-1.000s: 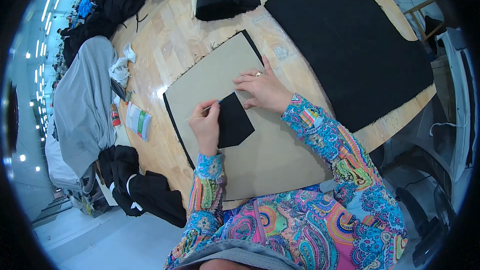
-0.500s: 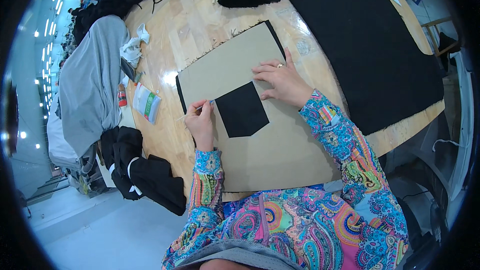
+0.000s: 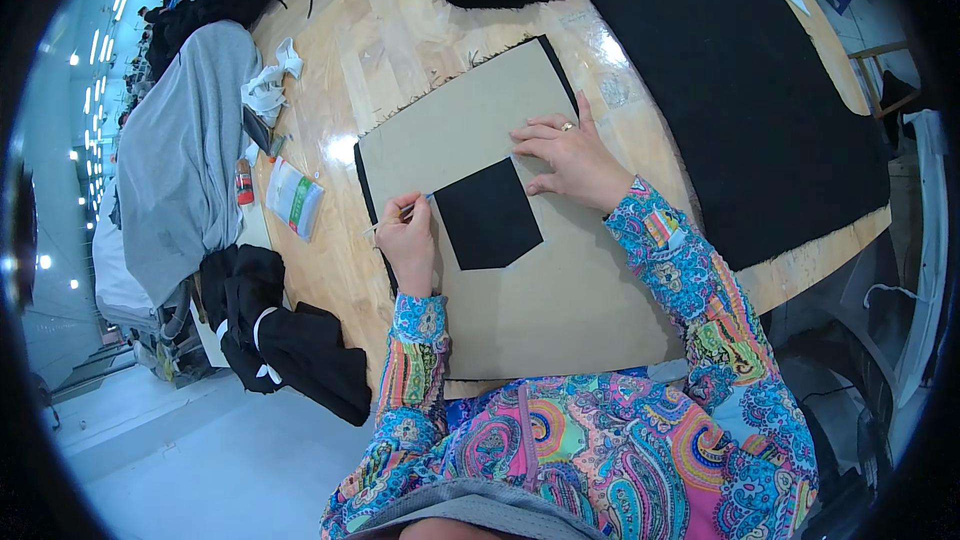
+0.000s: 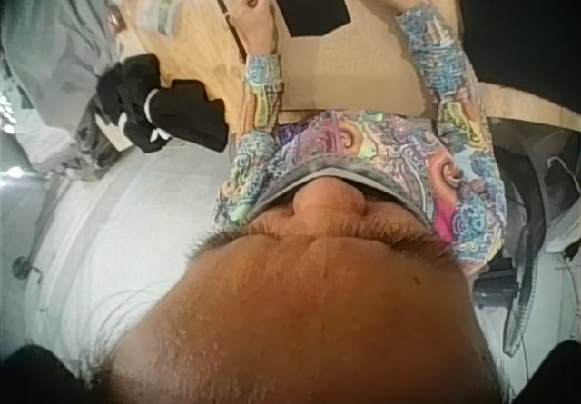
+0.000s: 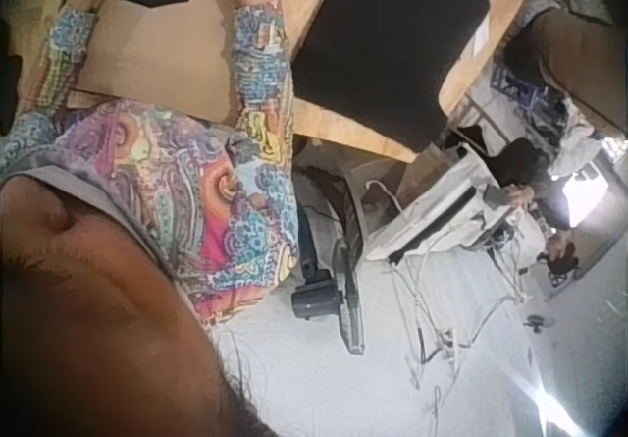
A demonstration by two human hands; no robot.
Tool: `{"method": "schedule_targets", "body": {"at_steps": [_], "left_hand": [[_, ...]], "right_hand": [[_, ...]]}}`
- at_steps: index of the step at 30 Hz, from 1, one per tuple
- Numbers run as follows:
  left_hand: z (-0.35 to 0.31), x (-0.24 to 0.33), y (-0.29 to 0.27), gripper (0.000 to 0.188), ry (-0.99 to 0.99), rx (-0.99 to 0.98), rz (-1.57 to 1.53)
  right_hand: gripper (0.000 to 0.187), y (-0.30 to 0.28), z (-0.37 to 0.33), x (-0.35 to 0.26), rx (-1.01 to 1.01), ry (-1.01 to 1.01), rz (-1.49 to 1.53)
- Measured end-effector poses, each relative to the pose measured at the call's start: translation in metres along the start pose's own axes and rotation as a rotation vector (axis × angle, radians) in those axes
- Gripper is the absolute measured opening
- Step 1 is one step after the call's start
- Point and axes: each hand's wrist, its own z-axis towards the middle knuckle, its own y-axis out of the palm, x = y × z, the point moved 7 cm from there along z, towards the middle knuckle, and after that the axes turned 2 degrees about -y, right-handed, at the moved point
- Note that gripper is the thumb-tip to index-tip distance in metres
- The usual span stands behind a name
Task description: The person uses a cardboard template with a cutout to mark a black fabric piece on a wooden table. They repeatedly place the template on the fabric, trace the cutout shape with a white marking tool, and then move the template to a new position to repeat the process.
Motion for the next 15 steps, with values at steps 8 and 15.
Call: {"method": "schedule_targets", "body": {"at_steps": [8, 15], "left_hand": [[-0.003, 0.006, 0.002, 0.014, -0.028, -0.026, -0.052], [-0.001, 0.002, -0.002, 0.014, -0.001, 0.003, -0.009]], "right_hand": [[0.046, 0.0, 0.0, 0.0, -0.007, 0.001, -0.003], [0.047, 0.0, 0.0, 0.0, -0.016, 0.002, -0.01]]}}
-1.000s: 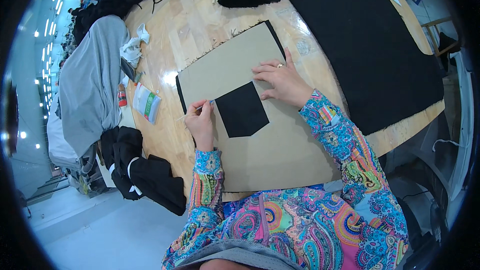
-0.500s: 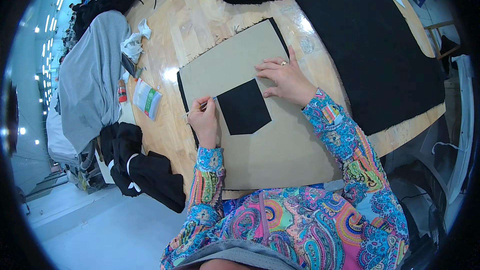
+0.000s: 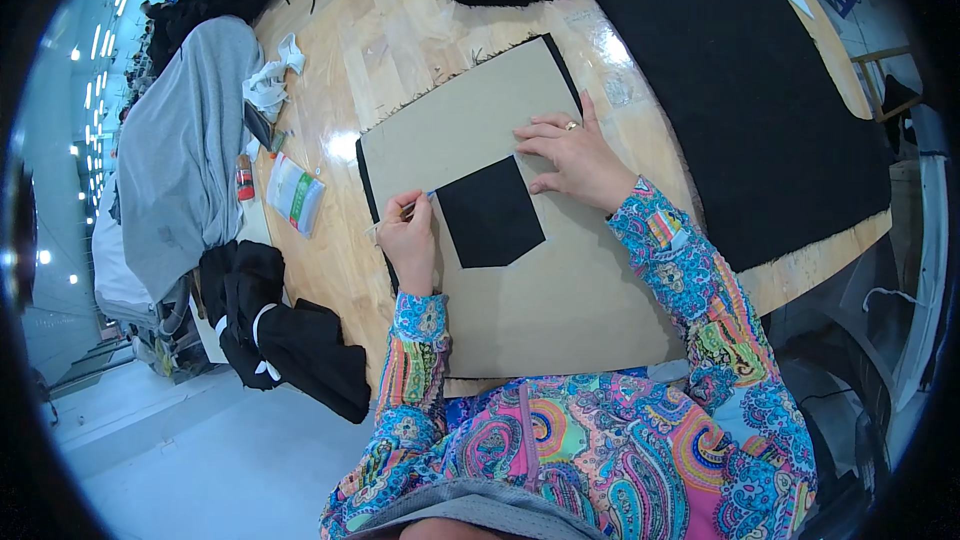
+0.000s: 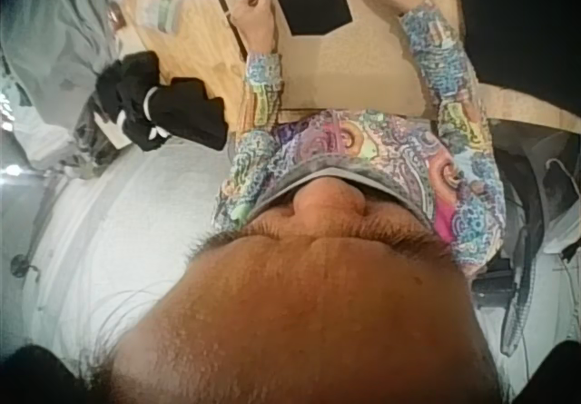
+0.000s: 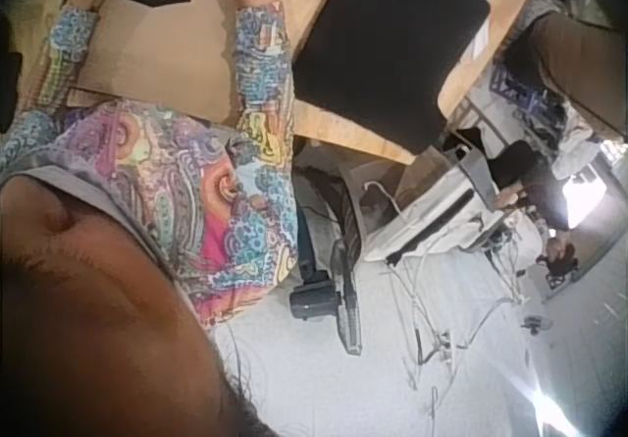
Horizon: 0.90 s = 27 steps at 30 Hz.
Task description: The person uses a cardboard template with a cutout to mark a black fabric piece on a wooden table. They repeatedly place the template on the fabric, trace the cutout shape with a white marking tool, and then move the template to a new position to repeat the process.
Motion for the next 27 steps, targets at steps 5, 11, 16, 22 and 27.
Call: {"method": "schedule_targets", "body": {"at_steps": [5, 11, 16, 22, 27], "left_hand": [[-0.003, 0.001, 0.002, 0.015, -0.04, -0.013, -0.059], [0.0, -0.001, 0.004, 0.015, 0.051, -0.008, 0.031], [0.003, -0.02, -0.002, 0.014, 0.005, 0.033, -0.05], [-0.001, 0.002, 0.0, 0.013, 0.015, 0.001, -0.006], [-0.007, 0.002, -0.002, 0.012, 0.093, -0.003, 0.132]], "right_hand": [[0.048, 0.0, 0.0, 0.001, 0.002, 0.002, -0.008], [0.048, 0.0, 0.0, 0.0, 0.003, -0.001, -0.006], [0.048, 0.0, 0.0, 0.0, 0.015, -0.008, -0.005], [0.047, 0.0, -0.001, 0.001, 0.018, -0.005, -0.012], [0.048, -0.002, 0.0, -0.003, 0.012, -0.005, -0.011]]}}
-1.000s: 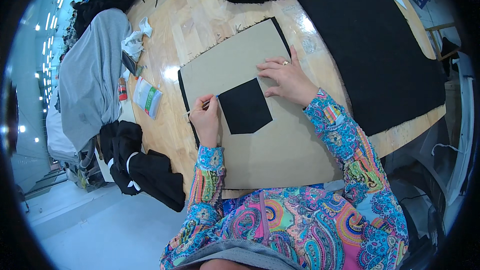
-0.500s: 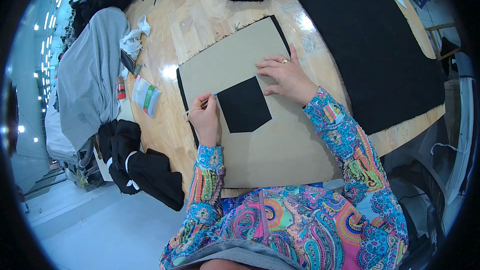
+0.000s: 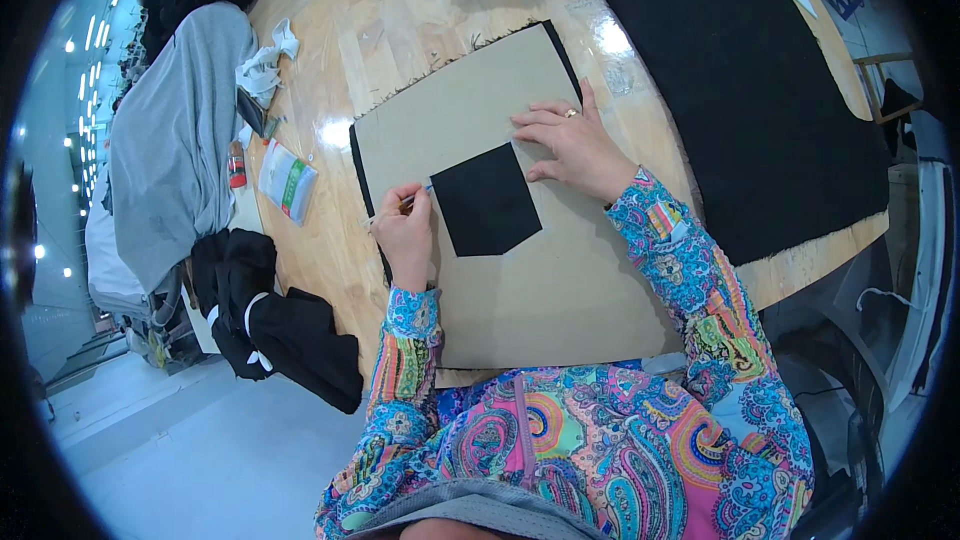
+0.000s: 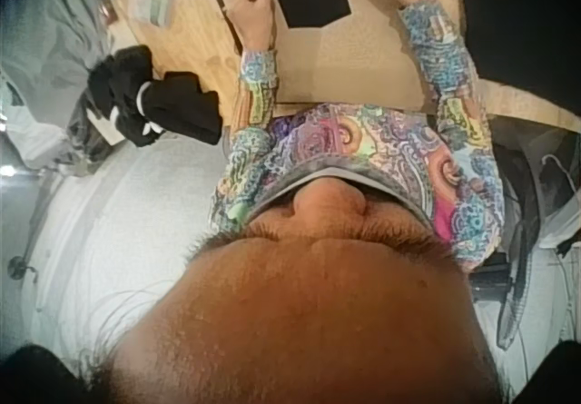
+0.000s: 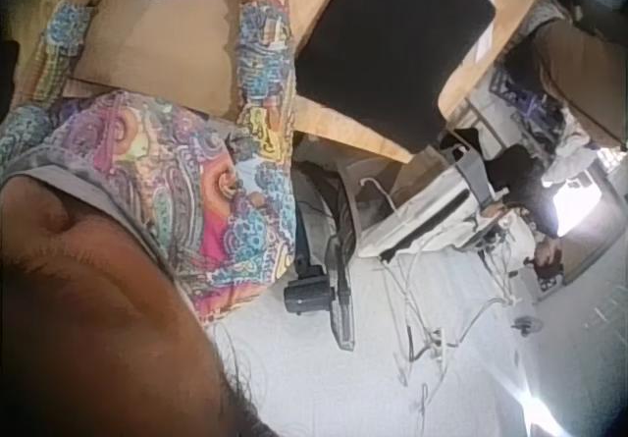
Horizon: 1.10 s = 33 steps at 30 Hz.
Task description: The person uses a cardboard template with a cutout to mark a black fabric piece on a wooden table. They repeatedly place the template on the fabric, trace the cutout shape with a white marking tool, and then move the template to a new position to repeat the process.
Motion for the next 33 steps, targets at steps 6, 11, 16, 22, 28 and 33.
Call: {"method": "schedule_targets", "body": {"at_steps": [6, 11, 16, 22, 28, 33], "left_hand": [[-0.034, 0.0, -0.01, 0.012, -0.034, -0.097, 0.077], [-0.063, -0.001, -0.019, 0.011, -0.055, -0.168, 0.084], [-0.078, -0.011, -0.024, 0.008, 0.013, -0.143, 0.081], [-0.079, -0.007, -0.022, 0.006, 0.012, -0.179, 0.077], [-0.099, 0.004, 0.003, 0.006, -0.076, -0.296, -0.139], [-0.1, 0.011, 0.01, 0.007, -0.045, -0.312, -0.109]], "right_hand": [[0.05, 0.002, -0.001, 0.003, 0.01, -0.003, 0.01], [0.05, 0.002, -0.001, 0.004, 0.01, 0.001, 0.015], [0.05, 0.003, 0.0, 0.003, 0.005, 0.0, 0.017], [0.051, 0.003, -0.001, 0.004, 0.006, 0.0, 0.007], [0.051, 0.005, 0.0, 0.003, 0.018, -0.017, -0.011], [0.051, 0.004, -0.001, 0.004, 0.024, -0.025, -0.015]]}}
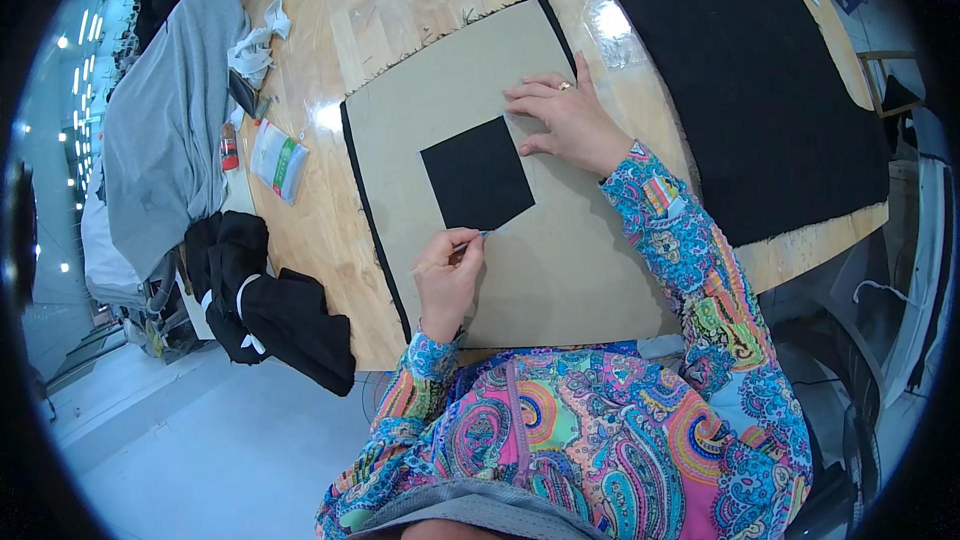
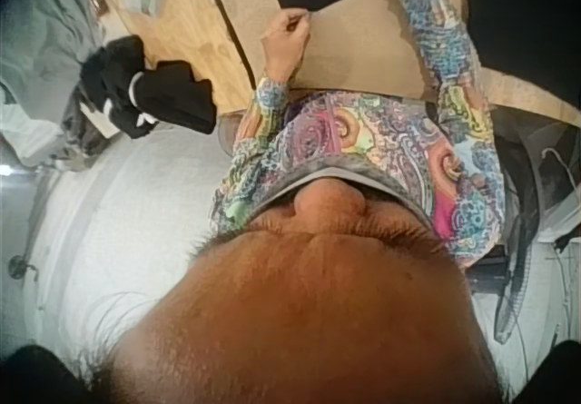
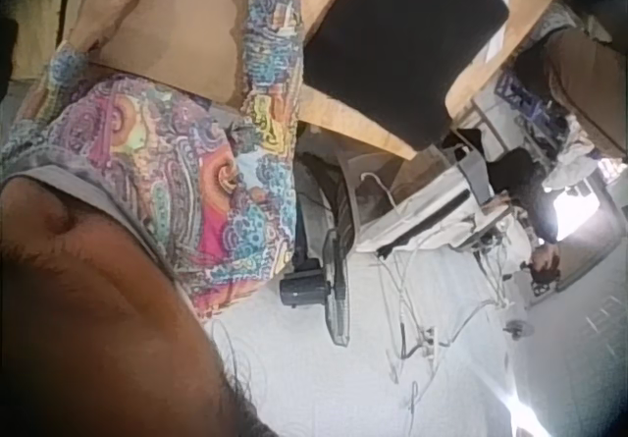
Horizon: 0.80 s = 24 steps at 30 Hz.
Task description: The person uses a cardboard template with a cutout to mark a black fabric piece on a wooden table. They repeatedly place the template on the fabric, trace the cutout shape with a white marking tool, and then move the template to a new position to repeat the process.
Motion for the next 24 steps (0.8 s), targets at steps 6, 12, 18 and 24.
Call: {"method": "schedule_targets", "body": {"at_steps": [6, 12, 18, 24], "left_hand": [[0.002, 0.0, 0.002, 0.008, 0.031, -0.016, 0.043], [0.004, 0.005, 0.003, 0.009, 0.051, -0.019, 0.093], [0.007, -0.001, -0.013, 0.009, -0.053, 0.045, 0.134], [0.011, -0.022, -0.04, 0.013, -0.102, 0.109, 0.184]], "right_hand": [[0.051, 0.0, 0.0, -0.001, 0.008, -0.002, 0.002], [0.051, 0.0, 0.001, -0.002, 0.001, 0.005, 0.006], [0.051, -0.001, 0.0, 0.0, 0.0, 0.006, 0.003], [0.051, -0.001, 0.001, 0.0, -0.002, 0.022, 0.021]]}}
